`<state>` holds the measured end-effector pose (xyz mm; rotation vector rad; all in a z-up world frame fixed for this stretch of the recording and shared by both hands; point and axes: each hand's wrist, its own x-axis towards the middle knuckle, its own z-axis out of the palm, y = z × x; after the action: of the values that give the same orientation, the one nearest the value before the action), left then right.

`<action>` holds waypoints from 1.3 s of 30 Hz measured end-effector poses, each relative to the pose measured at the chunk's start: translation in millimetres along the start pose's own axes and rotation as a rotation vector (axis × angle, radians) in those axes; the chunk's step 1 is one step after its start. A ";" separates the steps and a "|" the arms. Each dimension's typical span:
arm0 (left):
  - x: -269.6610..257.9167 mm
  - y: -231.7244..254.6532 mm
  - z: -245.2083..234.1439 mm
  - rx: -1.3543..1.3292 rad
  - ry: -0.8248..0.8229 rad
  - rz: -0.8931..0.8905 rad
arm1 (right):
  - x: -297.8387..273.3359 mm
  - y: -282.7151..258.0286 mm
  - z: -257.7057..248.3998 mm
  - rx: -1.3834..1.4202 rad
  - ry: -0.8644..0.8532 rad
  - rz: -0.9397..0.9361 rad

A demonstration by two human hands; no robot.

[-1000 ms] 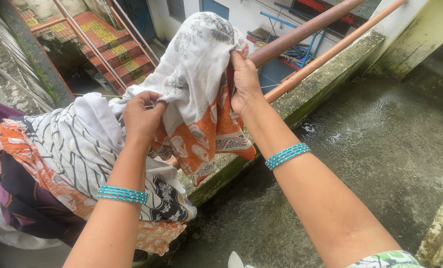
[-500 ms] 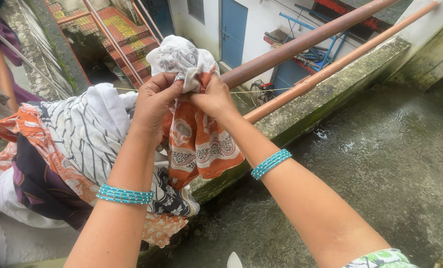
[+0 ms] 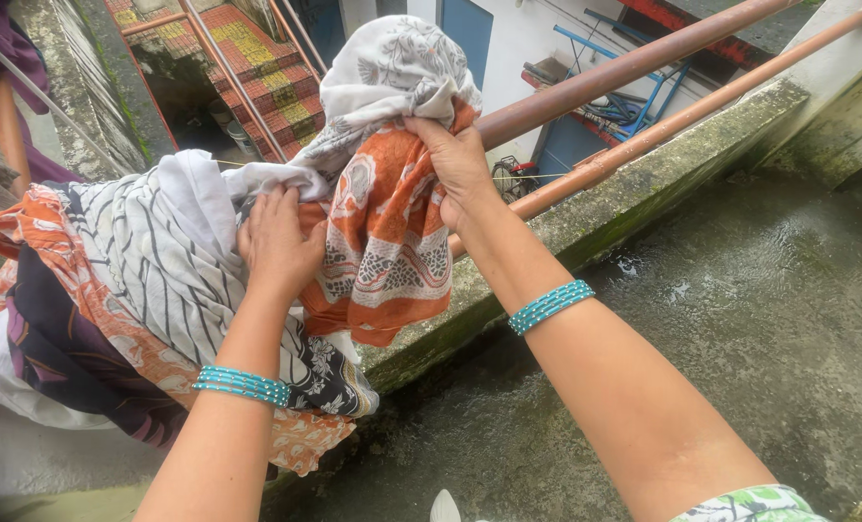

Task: The person picks up damp clothing from a pile and hangs them one at a time over a metal railing on a balcony.

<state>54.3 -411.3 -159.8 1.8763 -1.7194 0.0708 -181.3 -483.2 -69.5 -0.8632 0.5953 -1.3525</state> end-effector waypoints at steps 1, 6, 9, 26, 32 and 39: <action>-0.4 0.5 0.4 -0.001 -0.023 -0.016 | -0.1 -7.0 -0.5 0.027 -0.007 -0.003; -6.2 6.1 -8.6 0.053 -0.035 0.008 | -3.1 -37.1 0.2 0.121 -0.036 -0.097; -5.8 9.2 -10.0 0.013 -0.062 -0.046 | -0.6 -49.1 -3.5 0.169 -0.032 -0.149; -4.7 11.7 -24.3 -0.164 0.154 -0.033 | 3.0 -99.2 -41.5 0.352 -0.037 -0.259; 0.2 48.7 -51.1 -0.223 0.257 0.004 | -10.9 -103.0 -41.7 0.307 -0.004 -0.224; 25.7 131.0 -81.1 -0.634 0.233 0.166 | -36.6 -86.3 -18.8 0.112 0.142 -0.153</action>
<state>-35.1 -397.2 -32.4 1.2120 -1.5018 -0.1673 -252.1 -450.5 -14.1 -0.7382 0.5660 -1.5806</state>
